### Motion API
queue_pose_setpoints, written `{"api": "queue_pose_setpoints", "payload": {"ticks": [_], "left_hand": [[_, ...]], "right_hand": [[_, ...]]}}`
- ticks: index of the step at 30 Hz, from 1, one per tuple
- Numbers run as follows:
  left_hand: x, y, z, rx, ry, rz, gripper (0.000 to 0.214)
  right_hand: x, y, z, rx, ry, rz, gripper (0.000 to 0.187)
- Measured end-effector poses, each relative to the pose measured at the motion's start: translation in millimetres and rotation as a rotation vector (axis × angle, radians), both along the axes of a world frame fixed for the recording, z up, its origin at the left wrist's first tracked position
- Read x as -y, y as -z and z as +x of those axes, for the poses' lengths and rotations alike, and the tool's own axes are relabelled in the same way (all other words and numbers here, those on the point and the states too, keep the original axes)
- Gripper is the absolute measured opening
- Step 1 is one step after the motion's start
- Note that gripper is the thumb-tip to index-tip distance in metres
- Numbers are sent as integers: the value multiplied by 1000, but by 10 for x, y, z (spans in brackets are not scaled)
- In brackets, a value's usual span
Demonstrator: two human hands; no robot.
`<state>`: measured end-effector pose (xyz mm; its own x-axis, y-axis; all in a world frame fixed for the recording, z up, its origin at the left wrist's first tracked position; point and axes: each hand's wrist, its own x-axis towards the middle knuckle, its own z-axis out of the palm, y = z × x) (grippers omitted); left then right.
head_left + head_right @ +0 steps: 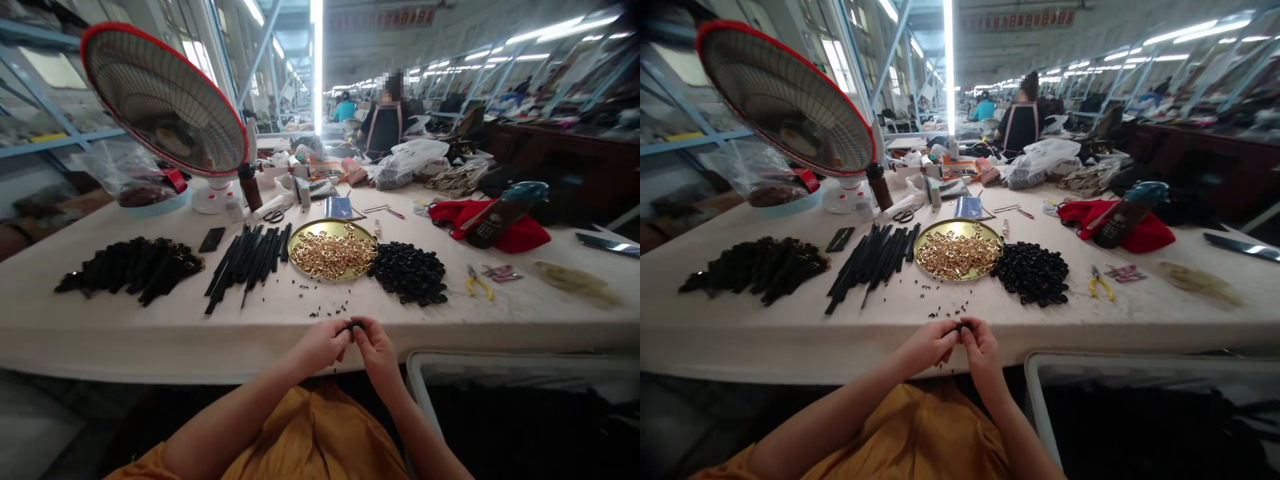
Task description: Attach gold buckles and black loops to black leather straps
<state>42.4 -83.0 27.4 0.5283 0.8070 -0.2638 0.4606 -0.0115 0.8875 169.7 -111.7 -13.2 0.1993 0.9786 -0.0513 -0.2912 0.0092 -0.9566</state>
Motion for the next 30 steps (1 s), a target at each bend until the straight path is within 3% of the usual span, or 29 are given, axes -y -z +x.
{"api": "queue_pose_setpoints", "payload": {"ticks": [6,9,12,17,21,26,30], "left_hand": [[98,-17,-68,24,31,58,19],[73,-24,-161,54,126,-83,31],[-6,-3,-235,100,91,-146,45],[-279,109,-303,200,16,-196,41],[-602,241,-393,228,-152,-230,28],[-906,290,-508,289,-253,-329,24],[-1034,290,-618,283,-241,-383,20]], "right_hand": [[39,87,77,-35,-168,-91,29],[8,133,100,-23,-76,-126,27],[-35,158,-19,-35,-57,-146,28],[-192,149,-270,95,-171,-109,32],[-627,137,-96,456,-208,-78,33],[-1572,192,251,1018,75,-58,25],[-2128,289,252,1122,63,-95,10]]}}
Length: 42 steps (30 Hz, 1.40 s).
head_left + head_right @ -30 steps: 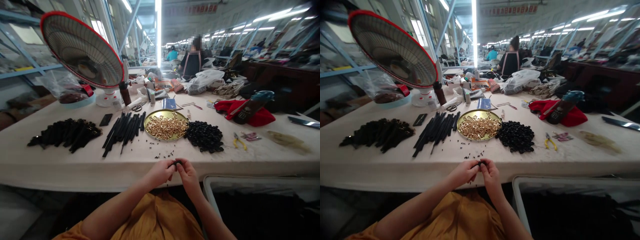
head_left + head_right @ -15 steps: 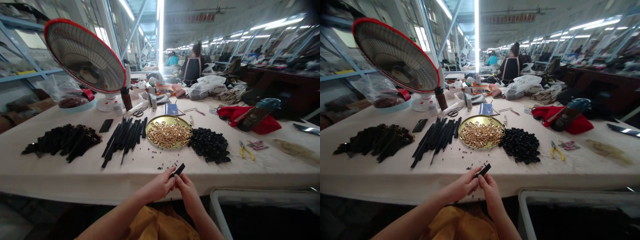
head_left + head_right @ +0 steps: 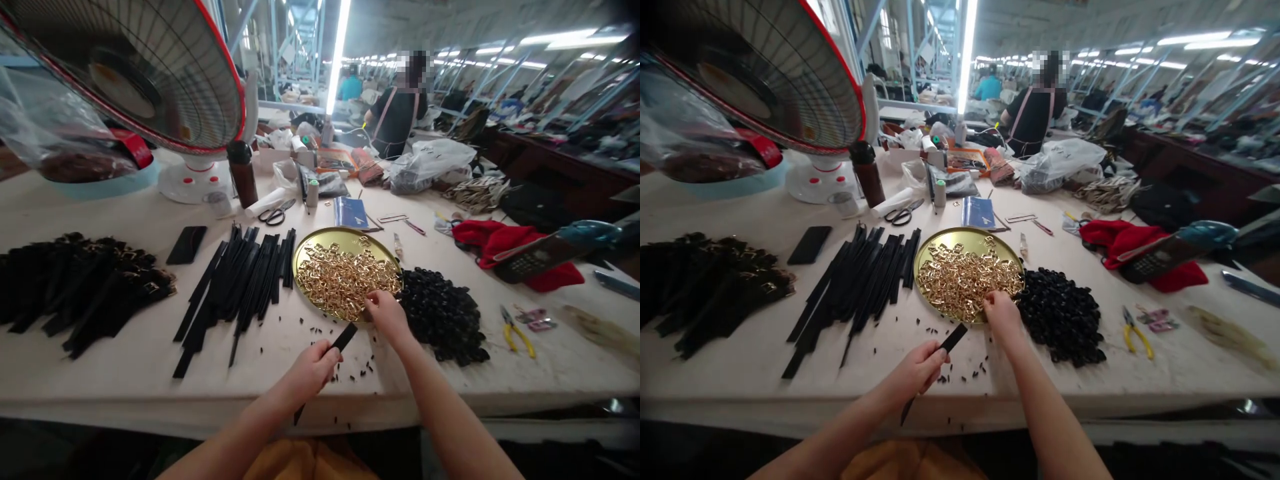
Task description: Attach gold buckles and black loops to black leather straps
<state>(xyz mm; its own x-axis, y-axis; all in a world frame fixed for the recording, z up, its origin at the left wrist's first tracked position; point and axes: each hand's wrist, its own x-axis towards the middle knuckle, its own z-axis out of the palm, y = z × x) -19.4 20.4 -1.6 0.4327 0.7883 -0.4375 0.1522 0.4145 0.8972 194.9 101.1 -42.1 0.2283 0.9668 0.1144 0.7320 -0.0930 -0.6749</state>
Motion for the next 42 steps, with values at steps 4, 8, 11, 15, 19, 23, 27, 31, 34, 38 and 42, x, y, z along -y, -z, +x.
{"api": "queue_pose_setpoints", "payload": {"ticks": [4,8,11,15,19,23,27,31,34,38,42], "left_hand": [[-83,64,-94,18,-3,-34,19],[-166,91,-86,65,-59,-5,24],[-225,39,-31,112,-93,55,28],[-204,-55,33,280,31,-91,35],[-48,-104,47,384,72,-268,35],[116,-128,68,329,116,-157,33],[216,-143,125,229,109,-61,28],[284,-162,173,167,60,-56,27],[326,-192,176,58,97,28,26],[347,-239,132,-35,182,106,22],[273,-238,81,-51,173,139,24]], "right_hand": [[-100,15,-51,23,-27,-37,9],[168,-139,-109,-255,-65,-110,20],[490,-340,-258,-707,-119,-253,25],[850,-586,-495,-865,-192,-347,27],[1045,-673,-589,-854,-221,-319,29],[1159,-655,-553,-815,-221,-307,31],[1248,-642,-497,-775,-213,-188,34],[1342,-599,-480,-707,-176,-107,33],[1390,-531,-476,-562,-132,-85,30],[1386,-432,-455,-543,-104,-117,26],[1354,-355,-473,-622,-90,-147,19]]}}
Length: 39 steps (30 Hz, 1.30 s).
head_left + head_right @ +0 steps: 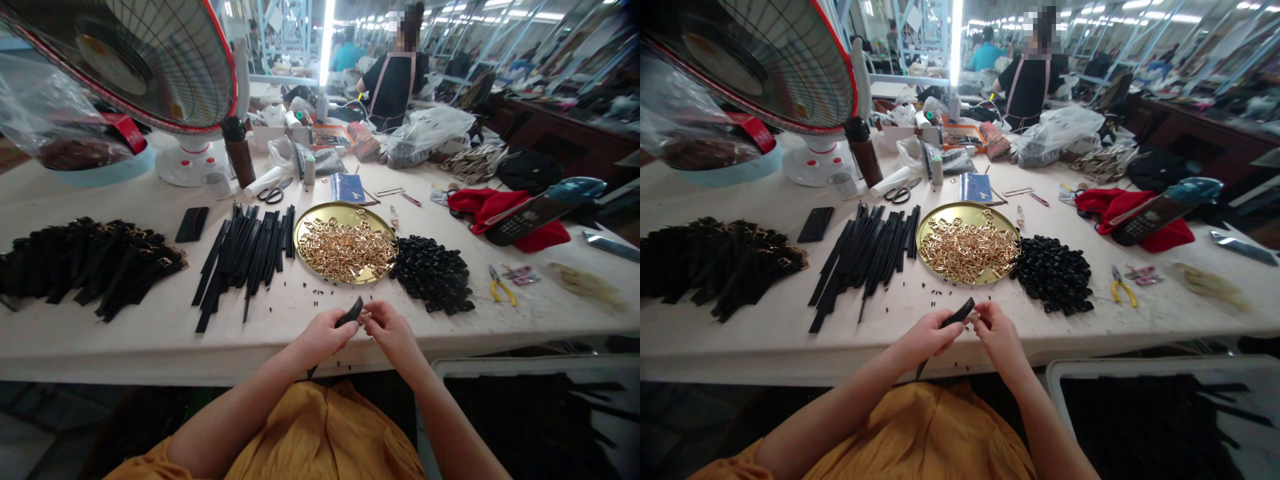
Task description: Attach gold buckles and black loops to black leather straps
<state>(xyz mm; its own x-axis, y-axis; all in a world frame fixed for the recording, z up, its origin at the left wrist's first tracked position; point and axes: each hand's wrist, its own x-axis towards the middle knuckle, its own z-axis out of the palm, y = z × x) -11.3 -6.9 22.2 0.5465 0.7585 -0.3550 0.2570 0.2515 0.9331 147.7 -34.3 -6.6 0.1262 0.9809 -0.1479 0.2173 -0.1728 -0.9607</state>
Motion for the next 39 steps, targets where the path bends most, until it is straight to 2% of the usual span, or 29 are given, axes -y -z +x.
{"api": "queue_pose_setpoints", "payload": {"ticks": [3,9,15,18,21,26,29,31,34,36,39], "left_hand": [[-99,49,-9,-71,-29,73,28],[-166,71,-4,-157,40,284,21],[-111,12,12,4,-28,122,24],[-83,35,46,68,-96,122,25],[-58,64,62,72,-112,148,23],[-39,98,44,-93,-86,181,18],[-34,106,32,-100,-38,124,25],[-30,105,13,-59,-10,70,33],[-15,96,-47,-63,16,71,34],[5,87,-95,-108,87,122,29],[40,62,-129,-158,184,209,27]], "right_hand": [[-8,30,-61,-16,-61,-11,13],[4,-48,-105,-159,-168,-74,16],[69,-143,-71,-441,-180,-191,21],[102,-88,-135,-616,-124,-200,36],[126,-22,-190,-650,-74,-173,41],[163,45,-181,-483,18,-63,29],[171,75,-147,-458,95,-19,23],[161,89,-113,-563,186,-50,23],[133,88,-57,-860,314,-156,27],[122,76,-38,-1021,349,-224,31],[140,62,-80,-1102,354,-290,33]]}}
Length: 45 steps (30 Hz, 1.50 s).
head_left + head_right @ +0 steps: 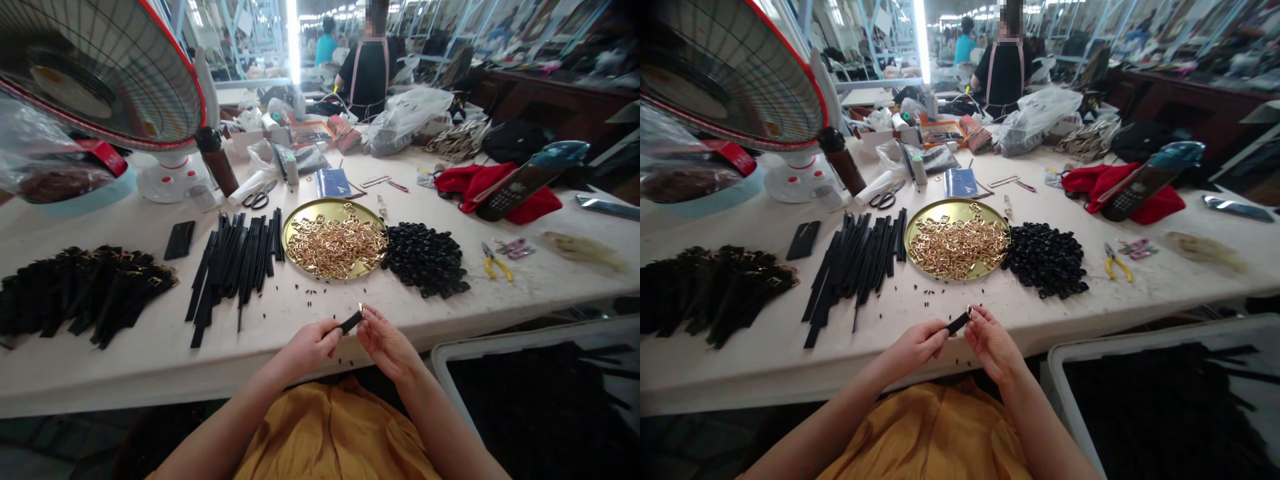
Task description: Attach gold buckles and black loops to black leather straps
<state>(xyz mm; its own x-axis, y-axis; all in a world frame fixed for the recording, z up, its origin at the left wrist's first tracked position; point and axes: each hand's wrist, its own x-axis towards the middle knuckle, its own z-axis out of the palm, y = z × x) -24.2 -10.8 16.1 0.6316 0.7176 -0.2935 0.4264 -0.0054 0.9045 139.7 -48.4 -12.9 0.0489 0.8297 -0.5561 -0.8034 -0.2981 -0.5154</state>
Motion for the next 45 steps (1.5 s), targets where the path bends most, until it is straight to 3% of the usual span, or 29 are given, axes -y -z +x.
{"api": "queue_pose_setpoints", "payload": {"ticks": [3,5,10,13,16,20,26,34,39,43,45], "left_hand": [[23,-37,31,-4,-1,48,26],[31,-58,70,16,-29,37,20],[43,-33,129,95,-91,-152,19],[36,14,129,140,-101,-283,25],[24,38,126,148,-148,-387,23],[29,49,127,145,-185,-392,17],[72,91,141,111,-179,-323,15],[126,92,161,135,-190,-355,14],[168,89,138,101,-157,-231,13],[176,85,114,138,-136,-237,16],[168,79,105,166,-112,-259,19]], "right_hand": [[55,1,-109,93,-51,31,27],[98,0,-178,267,-70,101,21],[172,-4,-212,670,-57,224,17],[173,23,-181,636,-63,205,19],[144,51,-172,420,-40,128,19],[113,40,-188,194,-86,45,19],[148,13,-185,335,-137,117,17],[210,-17,-223,275,-209,190,20],[233,-26,-223,464,-235,199,21],[238,-40,-202,686,-182,209,19],[230,-51,-191,625,-181,191,18]]}}
